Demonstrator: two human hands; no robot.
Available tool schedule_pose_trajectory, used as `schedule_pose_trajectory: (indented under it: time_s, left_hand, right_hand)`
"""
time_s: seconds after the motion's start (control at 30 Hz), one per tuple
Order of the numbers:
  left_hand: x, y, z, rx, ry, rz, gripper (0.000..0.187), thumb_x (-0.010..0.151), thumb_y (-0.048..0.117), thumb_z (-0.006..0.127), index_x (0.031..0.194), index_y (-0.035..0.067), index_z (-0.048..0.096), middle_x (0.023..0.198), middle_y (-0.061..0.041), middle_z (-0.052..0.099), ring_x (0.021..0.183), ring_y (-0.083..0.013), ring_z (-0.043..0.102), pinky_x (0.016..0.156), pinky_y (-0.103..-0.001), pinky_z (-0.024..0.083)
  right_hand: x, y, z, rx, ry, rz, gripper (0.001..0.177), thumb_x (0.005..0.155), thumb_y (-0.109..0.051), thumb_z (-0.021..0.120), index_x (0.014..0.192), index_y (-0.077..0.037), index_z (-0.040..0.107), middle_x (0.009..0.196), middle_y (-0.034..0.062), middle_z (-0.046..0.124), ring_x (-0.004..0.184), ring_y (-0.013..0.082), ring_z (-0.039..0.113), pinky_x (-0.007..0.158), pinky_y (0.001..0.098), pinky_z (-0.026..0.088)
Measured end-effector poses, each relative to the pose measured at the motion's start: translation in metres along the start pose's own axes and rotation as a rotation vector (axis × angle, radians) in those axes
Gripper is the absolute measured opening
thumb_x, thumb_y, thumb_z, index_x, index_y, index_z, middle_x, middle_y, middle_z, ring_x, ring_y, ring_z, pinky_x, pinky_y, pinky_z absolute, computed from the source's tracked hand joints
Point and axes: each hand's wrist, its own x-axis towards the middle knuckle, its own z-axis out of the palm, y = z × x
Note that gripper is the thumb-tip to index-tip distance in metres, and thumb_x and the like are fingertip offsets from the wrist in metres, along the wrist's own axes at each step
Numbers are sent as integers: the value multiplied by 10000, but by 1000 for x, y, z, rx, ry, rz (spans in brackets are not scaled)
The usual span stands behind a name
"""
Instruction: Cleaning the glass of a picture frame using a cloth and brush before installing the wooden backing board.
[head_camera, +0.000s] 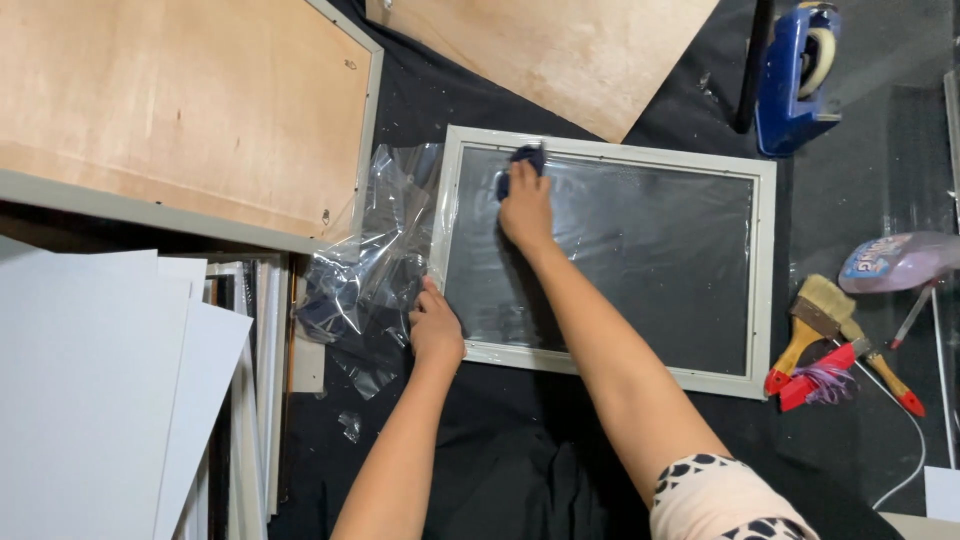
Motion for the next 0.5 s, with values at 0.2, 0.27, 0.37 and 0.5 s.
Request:
schedule_pose_trajectory:
  time_s: [0.2, 0.27, 0.37, 0.5]
  left_hand:
    - [-8, 1, -4, 39, 19, -13, 1536, 528, 237, 1035, 1599, -55, -26, 1269, -273, 362, 1043, -418, 534, 520, -602, 594]
    - [-4, 0, -2, 17, 28, -4, 1543, 520, 225, 1037, 1598, -54, -31, 1264, -275, 361, 1036, -423, 534, 511, -612, 588]
    - [4, -1, 3, -32, 46, 1, 1580, 481, 187, 1048, 1595, -48, -47, 1283, -299, 348, 1019, -442, 527, 480, -655, 562]
    - [-7, -1, -3, -53, 77, 14, 1523, 511, 157, 1036, 1599, -41, -11, 1301, -298, 363, 1030, -440, 537, 510, -648, 577]
  right_hand:
    - [-27, -65, -9, -25, -171, -240, 596, 894, -117, 545, 1489, -121, 528, 1485, 70, 524, 1174, 283, 533, 911, 361, 544]
    - [-41, -46, -25, -54, -130, -298, 576, 901, -114, 547, 1477, -141, 551, 1472, 55, 548, 1136, 272, 553, 917, 361, 538]
    - [-66, 9, -53, -194, 11, -305, 567, 857, -173, 576, 1421, -232, 594, 1380, -14, 596, 1088, 277, 574, 816, 408, 530]
    - [-107, 101, -116, -372, -58, -65, 595, 887, -201, 583, 1481, -233, 558, 1454, -28, 574, 1131, 288, 577, 862, 432, 518]
